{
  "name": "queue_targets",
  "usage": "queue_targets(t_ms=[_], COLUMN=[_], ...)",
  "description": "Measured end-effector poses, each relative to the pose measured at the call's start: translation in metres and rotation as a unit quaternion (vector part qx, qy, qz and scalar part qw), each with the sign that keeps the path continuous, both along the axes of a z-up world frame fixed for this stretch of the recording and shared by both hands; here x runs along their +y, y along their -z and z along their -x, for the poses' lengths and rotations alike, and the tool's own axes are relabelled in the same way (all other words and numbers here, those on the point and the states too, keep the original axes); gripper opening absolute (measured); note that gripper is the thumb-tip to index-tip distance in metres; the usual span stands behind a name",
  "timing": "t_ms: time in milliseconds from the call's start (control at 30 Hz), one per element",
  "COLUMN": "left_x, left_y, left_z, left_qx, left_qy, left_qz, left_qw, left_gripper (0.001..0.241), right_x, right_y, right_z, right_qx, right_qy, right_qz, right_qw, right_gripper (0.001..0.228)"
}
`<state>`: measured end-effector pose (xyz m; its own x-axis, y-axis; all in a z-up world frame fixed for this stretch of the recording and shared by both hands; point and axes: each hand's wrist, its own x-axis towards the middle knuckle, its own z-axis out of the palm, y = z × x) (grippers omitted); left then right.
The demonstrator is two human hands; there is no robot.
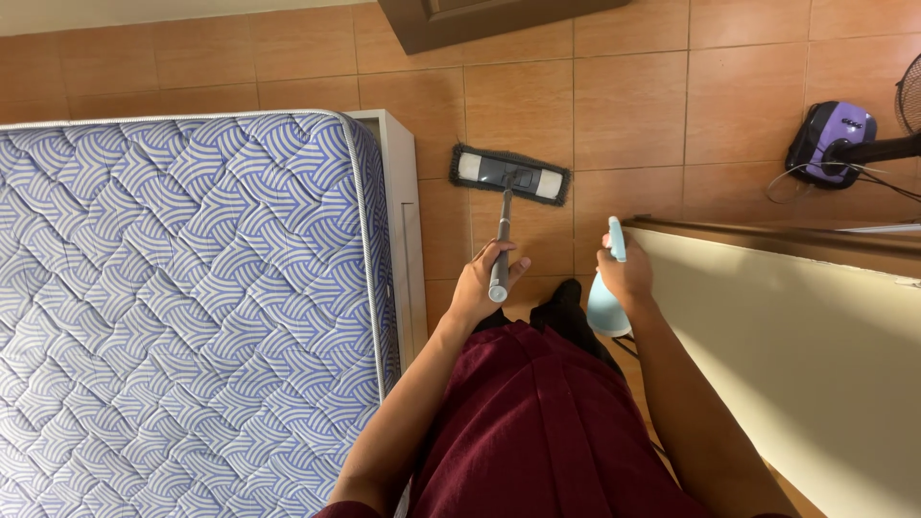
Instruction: Mopping the floor in a bedroom using a spray mop and cleaning solution.
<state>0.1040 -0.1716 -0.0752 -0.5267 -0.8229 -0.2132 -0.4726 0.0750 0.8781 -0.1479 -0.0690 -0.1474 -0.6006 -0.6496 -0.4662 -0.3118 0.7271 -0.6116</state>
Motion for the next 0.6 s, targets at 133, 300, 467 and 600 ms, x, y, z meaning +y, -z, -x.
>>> queue_targets(t_ms=[133, 300, 467, 600], left_x=[-0.002, -0.002, 0.008, 0.014], left_y=[0.003, 0.014, 0.071, 0.065], left_z=[-0.002, -0.008, -0.025, -0.02], left_qx=[0.011, -0.044, 0.038, 0.235], left_qy=[-0.003, 0.007, 0.07, -0.179], left_qz=[-0.014, -0.118, -0.111, -0.587], left_qw=[1.0, 0.992, 0.991, 0.754], left_gripper=[0.038, 0.044, 0.052, 0.044], right_x=[0.011, 0.023, 0.037, 0.058], right_y=[0.008, 0.01, 0.01, 0.02], right_z=[0.013, 0.013, -0.005, -0.024], right_qx=[0.009, -0.009, -0.032, -0.004], right_qy=[0.054, 0.078, 0.123, 0.098], right_qz=[-0.022, 0.015, -0.016, -0.001], right_qw=[0.998, 0.997, 0.992, 0.995], right_gripper=[0.019, 0.02, 0.019, 0.025])
